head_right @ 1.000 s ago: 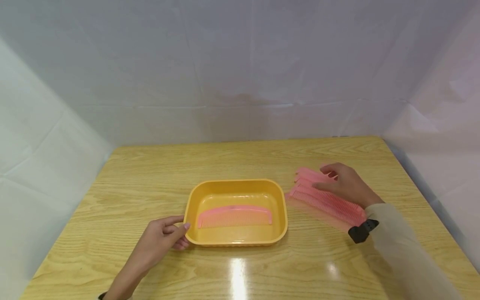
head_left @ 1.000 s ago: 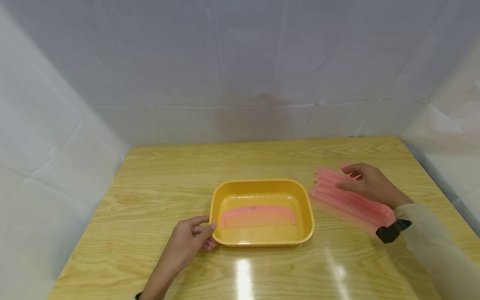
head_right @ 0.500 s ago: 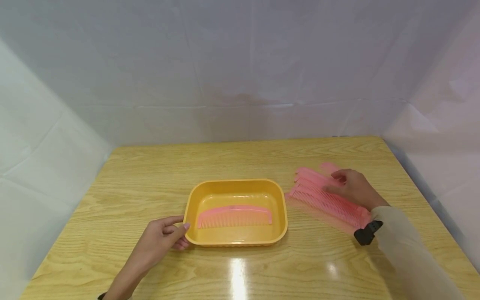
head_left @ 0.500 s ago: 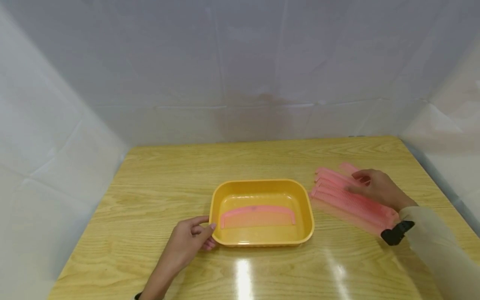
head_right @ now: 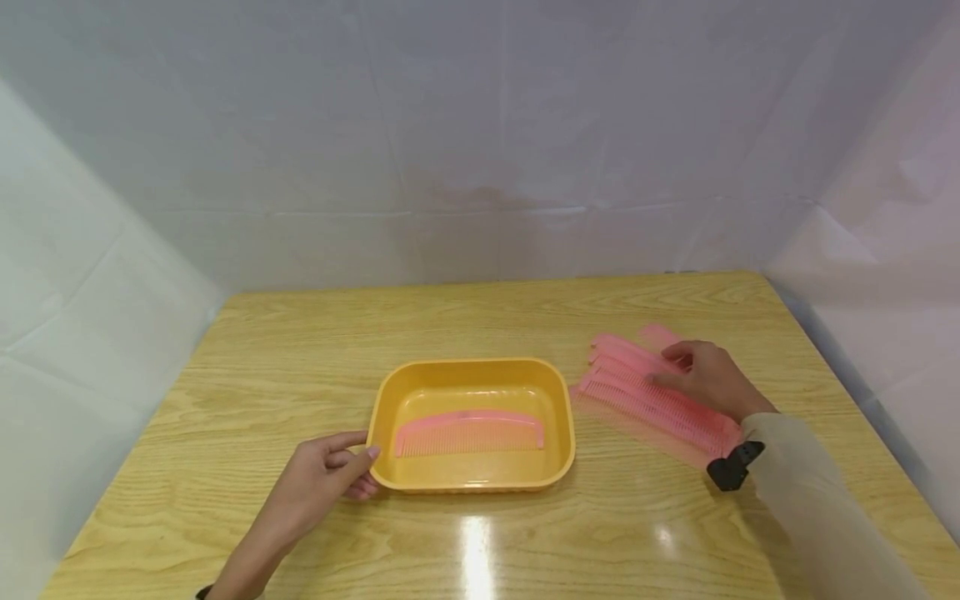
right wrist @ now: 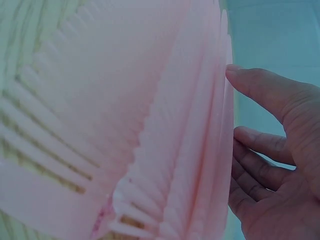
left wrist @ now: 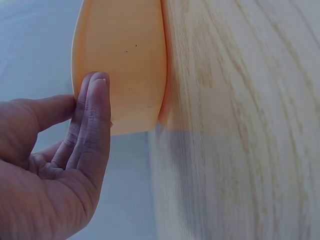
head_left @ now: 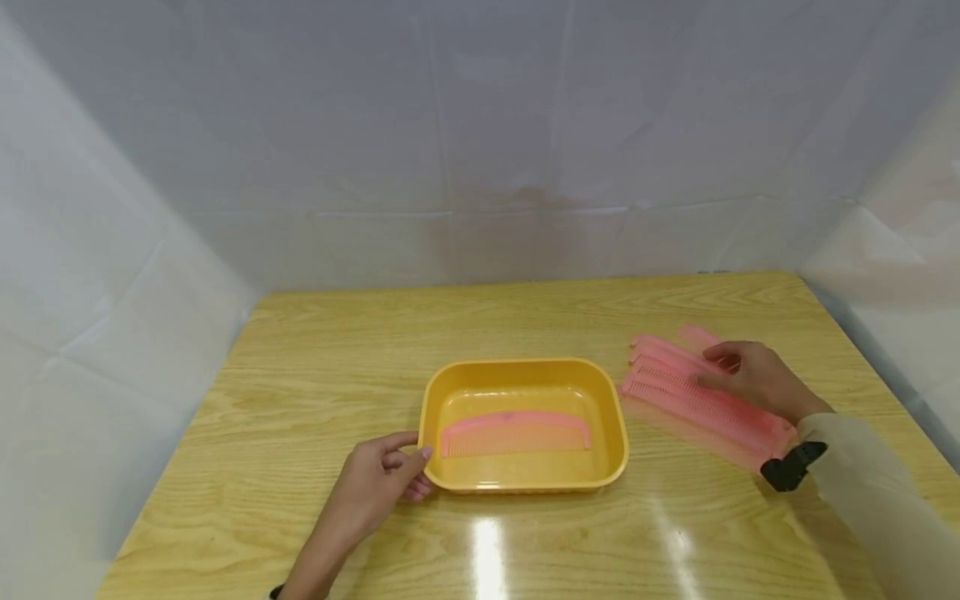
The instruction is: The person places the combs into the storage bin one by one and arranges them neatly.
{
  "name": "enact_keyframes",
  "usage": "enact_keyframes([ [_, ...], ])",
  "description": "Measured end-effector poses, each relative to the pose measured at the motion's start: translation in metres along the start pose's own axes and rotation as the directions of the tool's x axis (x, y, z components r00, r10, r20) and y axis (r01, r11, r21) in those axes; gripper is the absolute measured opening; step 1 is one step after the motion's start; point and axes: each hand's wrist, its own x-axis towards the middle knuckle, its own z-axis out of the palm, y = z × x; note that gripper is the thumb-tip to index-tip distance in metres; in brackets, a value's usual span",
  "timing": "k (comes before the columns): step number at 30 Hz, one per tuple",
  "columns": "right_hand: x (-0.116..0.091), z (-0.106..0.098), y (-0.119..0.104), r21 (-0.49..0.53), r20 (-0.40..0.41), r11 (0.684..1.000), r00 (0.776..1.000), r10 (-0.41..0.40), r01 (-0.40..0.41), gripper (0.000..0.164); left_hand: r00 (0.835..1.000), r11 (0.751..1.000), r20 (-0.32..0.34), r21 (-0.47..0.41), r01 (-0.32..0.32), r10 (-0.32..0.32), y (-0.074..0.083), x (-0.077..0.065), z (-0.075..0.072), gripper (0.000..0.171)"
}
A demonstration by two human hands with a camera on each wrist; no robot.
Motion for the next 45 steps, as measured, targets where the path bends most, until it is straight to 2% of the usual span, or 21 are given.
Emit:
enact_keyframes([
  [16, 0.002, -0.001, -0.001, 0.062, 0.015, 0.998, 1.000, 0.007, -0.008, 0.064, 1.000, 1.000, -0.009, -0.004, 0.002, -0.002, 0.002, -0.001, 0.001, 0.042],
  [23, 0.002, 0.000, -0.003, 0.107, 0.031, 0.994, 0.999, -0.012, 0.009, 0.062, 1.000, 1.000, -0.013, -0.004, 0.013, -0.013, 0.002, -0.001, 0.001, 0.041],
  [30, 0.002, -0.002, -0.005, 0.106, 0.016, 0.994, 0.999, -0.037, 0.035, 0.061, 1.000, 1.000, -0.009, -0.001, 0.005, -0.005, 0.002, 0.000, 0.000, 0.041],
  [45, 0.004, -0.007, -0.027, 0.098, -0.016, 0.993, 0.997, -0.071, 0.072, 0.061, 1.000, 1.000, -0.024, 0.008, 0.009, -0.009, 0.002, 0.001, 0.001, 0.039],
])
